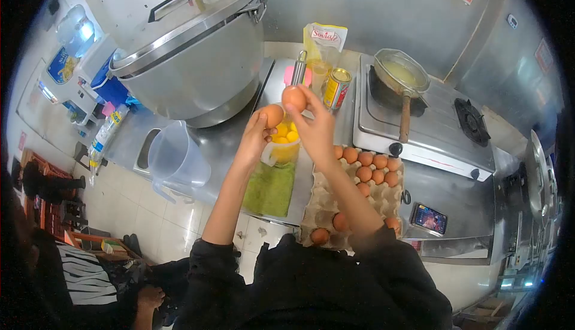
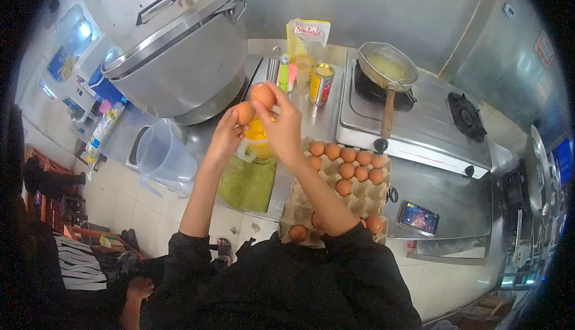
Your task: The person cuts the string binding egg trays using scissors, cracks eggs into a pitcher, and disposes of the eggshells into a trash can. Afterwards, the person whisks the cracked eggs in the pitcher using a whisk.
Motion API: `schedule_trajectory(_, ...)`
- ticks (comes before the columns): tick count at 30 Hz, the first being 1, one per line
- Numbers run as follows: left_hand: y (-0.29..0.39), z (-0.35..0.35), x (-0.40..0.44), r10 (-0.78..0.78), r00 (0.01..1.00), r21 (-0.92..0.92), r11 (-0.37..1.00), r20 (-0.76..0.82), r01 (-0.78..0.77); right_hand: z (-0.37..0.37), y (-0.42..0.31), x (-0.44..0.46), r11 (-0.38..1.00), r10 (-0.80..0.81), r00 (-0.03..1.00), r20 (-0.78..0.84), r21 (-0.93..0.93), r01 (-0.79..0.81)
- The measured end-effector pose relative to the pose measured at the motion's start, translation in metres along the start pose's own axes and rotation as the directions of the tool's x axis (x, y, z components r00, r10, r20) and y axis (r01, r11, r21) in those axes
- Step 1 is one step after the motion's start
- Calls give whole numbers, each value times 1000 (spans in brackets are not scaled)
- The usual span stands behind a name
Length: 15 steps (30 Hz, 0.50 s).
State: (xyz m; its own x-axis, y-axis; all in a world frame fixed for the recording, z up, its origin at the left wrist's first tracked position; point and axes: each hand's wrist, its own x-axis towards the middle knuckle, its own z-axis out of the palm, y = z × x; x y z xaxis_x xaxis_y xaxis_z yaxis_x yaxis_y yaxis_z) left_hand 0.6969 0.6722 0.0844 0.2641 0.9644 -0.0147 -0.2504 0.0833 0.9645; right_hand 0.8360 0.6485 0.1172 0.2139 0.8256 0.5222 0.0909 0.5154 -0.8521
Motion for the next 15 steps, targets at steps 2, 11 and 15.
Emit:
schedule_trajectory(2, -4, -5, 2, 23, 999, 32, 999, -28, -22, -8, -4, 4, 997, 76, 995, -66, -9, -77)
schedule_trajectory(11, -2, -7, 11, 65, 994, 227, 970, 85, -83, -7, 29, -1, 988, 16, 998, 55, -153, -8)
schedule_trajectory(15, 14, 0, 7, -31, 999, -121, 992, -13, 29, -27, 22, 11, 809, 486, 845, 221, 251, -531)
